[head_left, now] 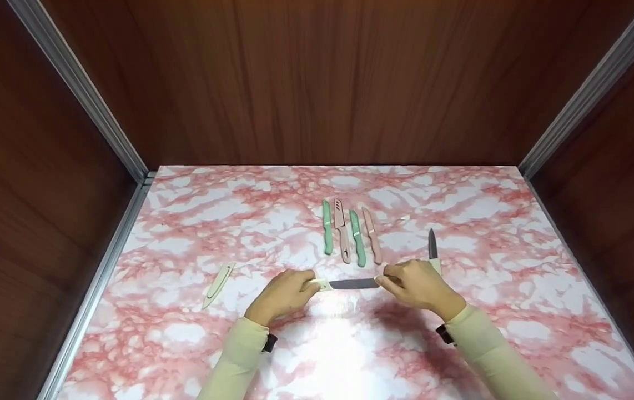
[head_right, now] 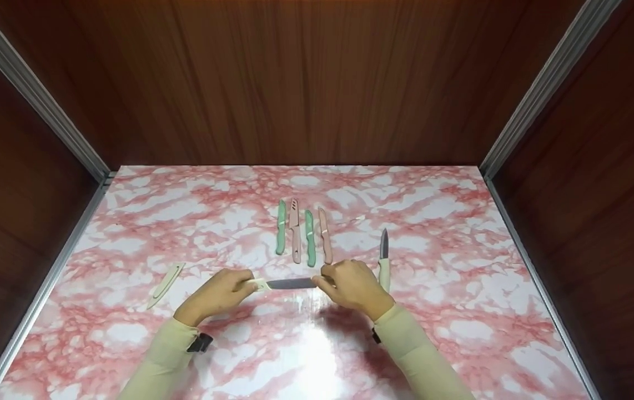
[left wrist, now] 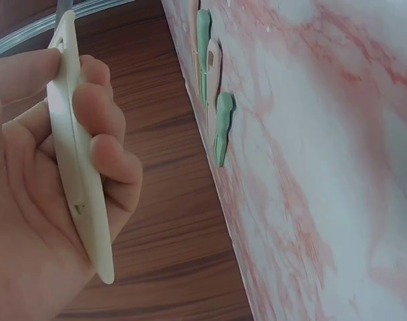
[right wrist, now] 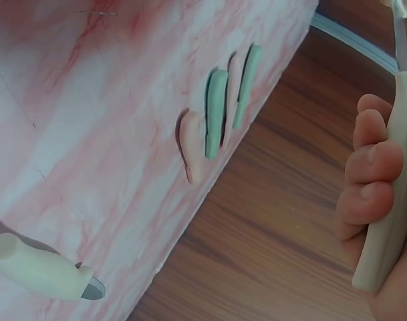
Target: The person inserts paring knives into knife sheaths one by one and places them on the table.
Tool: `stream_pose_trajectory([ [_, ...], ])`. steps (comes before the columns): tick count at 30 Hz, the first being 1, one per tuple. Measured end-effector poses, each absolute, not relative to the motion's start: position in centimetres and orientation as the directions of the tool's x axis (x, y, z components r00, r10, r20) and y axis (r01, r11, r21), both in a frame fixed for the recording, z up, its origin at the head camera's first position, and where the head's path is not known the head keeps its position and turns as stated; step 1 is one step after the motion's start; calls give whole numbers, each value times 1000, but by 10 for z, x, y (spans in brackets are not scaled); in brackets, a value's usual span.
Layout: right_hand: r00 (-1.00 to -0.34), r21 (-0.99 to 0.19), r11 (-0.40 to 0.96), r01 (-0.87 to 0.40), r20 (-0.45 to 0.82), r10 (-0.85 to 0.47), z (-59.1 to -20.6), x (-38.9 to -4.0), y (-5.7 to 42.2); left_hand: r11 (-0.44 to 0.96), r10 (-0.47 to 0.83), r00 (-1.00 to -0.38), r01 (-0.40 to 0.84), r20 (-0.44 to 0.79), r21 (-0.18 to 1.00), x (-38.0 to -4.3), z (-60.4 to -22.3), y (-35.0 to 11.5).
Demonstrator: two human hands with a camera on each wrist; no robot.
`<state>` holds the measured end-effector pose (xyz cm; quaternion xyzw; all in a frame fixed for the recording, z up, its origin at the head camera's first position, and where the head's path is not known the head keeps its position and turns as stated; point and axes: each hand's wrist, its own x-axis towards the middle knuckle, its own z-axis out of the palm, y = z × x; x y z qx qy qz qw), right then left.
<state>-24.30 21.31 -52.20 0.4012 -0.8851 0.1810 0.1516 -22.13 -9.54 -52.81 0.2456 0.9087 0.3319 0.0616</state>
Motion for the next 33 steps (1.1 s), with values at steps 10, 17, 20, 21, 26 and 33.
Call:
stream_pose_trajectory([
  [10, -621, -218, 585, -781, 367, -693, -523, -243, 214, 670, 505, -863, 397, 8, 627, -218, -530, -92],
  [17, -644, -242, 597, -765, 325, -693, -522, -243, 213, 675, 504, -863, 379, -21, 633, -216, -530, -92],
  [20, -643, -246, 595, -765, 328, -692, -522, -243, 213, 679, 503, -864, 389, -8, 623, -216, -530, -90],
  [21, -640, -247, 591, -768, 329, -694, -522, -243, 213, 680, 503, -864, 393, -4, 619, -216, -531, -90],
  [26, -636, -251, 585, -772, 317, -704, -524, -244, 212, 689, 506, -862, 412, 11, 597, -216, -531, -88],
  [33, -659, -277, 599, -751, 270, -702, -523, -243, 209, 695, 504, -864, 420, 22, 583, -216, -531, -87],
])
